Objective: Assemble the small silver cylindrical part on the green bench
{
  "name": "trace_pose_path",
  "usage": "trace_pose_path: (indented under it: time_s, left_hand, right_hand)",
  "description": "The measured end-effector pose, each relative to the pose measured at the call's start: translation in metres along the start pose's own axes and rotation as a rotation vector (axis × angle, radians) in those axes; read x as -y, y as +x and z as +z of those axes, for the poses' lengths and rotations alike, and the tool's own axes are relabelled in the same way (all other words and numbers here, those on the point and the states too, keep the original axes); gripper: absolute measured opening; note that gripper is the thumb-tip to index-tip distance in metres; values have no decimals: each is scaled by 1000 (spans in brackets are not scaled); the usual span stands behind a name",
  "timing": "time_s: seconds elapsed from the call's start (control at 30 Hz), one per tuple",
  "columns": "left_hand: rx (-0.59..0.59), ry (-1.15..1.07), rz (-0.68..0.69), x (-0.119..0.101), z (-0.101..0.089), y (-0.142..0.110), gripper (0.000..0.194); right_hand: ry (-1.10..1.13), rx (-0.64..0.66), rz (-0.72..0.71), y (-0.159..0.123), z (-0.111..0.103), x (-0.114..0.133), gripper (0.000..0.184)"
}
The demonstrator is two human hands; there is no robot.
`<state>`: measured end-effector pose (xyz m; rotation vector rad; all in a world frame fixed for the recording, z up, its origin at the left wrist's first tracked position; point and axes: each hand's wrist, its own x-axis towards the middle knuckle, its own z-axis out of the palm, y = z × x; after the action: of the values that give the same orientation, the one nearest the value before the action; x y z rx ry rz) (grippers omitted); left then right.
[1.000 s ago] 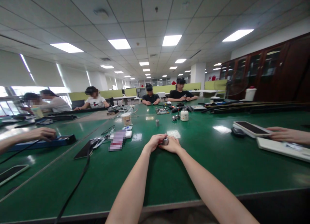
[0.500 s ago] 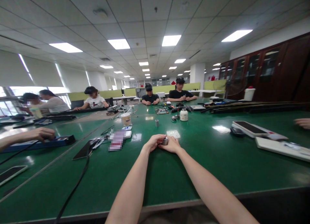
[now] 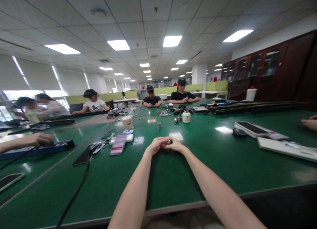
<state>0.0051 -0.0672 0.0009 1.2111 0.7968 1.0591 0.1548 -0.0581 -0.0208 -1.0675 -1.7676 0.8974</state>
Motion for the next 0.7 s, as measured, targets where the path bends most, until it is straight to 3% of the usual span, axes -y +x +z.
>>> trace_pose_path:
  time_s: [0.13,0.23,0.33,0.47,0.7]
  left_hand:
    - [-35,-193,-54,-7,-6,-4,35]
    - [-246,-522,-99,-13,-23,-9,21]
    - [-417,-821,-53,-16,-42,-14,14]
    - [-457,-1007,-57,-15,-51,-16,17]
    - [-449,-1067,-60,-13,-54,-13,18]
  right_hand:
    - [347,30,77,2,-10,10,60]
    - [370,-10,114,1,-14,15,47]
    - [273,3,112,-2,-10,16,39]
    - [201,-1,79,-4,-2,18,37]
    - [259,-26,32,-7,-11,21,48]
